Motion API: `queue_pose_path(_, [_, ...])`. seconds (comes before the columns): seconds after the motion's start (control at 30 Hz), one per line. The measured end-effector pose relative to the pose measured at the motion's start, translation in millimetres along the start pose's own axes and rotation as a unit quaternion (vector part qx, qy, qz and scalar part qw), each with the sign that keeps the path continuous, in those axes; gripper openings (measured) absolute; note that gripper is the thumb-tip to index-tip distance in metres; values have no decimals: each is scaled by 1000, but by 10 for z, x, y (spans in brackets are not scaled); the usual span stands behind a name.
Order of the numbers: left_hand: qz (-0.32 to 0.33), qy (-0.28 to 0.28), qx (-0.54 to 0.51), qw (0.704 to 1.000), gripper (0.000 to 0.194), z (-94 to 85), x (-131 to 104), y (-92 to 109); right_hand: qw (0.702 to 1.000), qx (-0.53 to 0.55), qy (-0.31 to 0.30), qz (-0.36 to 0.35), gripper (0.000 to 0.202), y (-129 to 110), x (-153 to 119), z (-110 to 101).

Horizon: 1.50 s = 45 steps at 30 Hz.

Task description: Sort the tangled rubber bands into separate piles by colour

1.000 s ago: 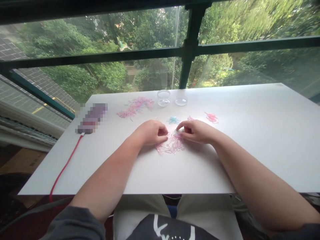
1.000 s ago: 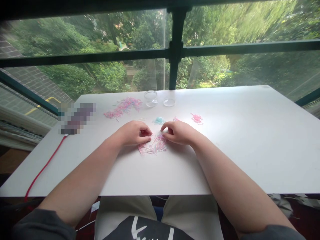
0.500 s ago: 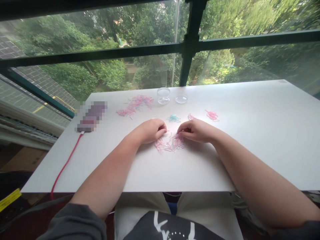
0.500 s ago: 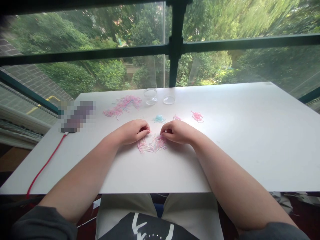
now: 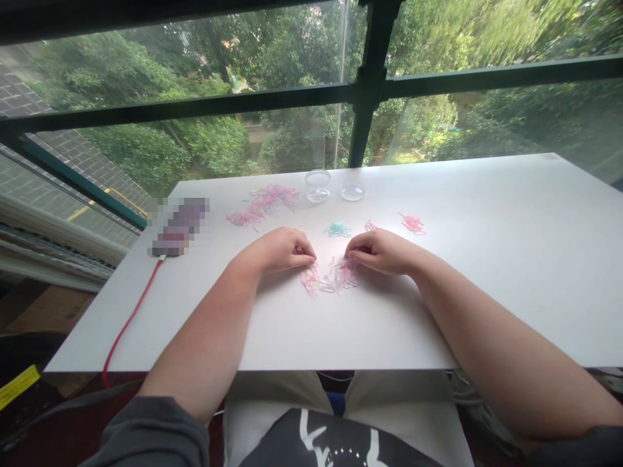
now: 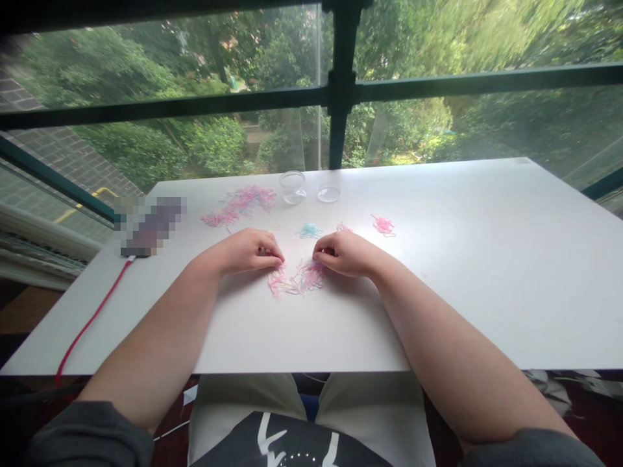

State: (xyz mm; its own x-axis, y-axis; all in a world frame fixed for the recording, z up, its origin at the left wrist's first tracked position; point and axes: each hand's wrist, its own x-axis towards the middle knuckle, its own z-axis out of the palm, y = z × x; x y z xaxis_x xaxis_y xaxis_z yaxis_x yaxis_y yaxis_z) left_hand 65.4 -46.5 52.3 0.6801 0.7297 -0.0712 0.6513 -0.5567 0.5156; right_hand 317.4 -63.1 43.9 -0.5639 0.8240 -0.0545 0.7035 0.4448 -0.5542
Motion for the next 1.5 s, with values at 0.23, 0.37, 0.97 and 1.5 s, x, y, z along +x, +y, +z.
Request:
queue_pose_path(0.23, [4, -1, 0, 1000, 22, 0, -26, 19, 1000, 2, 1, 2, 24, 3, 4, -3])
queue_pose_path(0.37, [-3, -7, 2, 1000, 19, 7, -12, 45, 1000, -2, 1, 5, 24, 1, 5, -3])
queue_pose_path(0.97, [-39, 13, -177, 983, 27, 88, 41, 92, 997, 56, 56, -24, 20, 16, 12, 27])
queue_pose_path(1.5, [-60, 47, -341, 937, 29, 300, 142, 171, 958, 110, 212, -158, 16, -101, 107, 233])
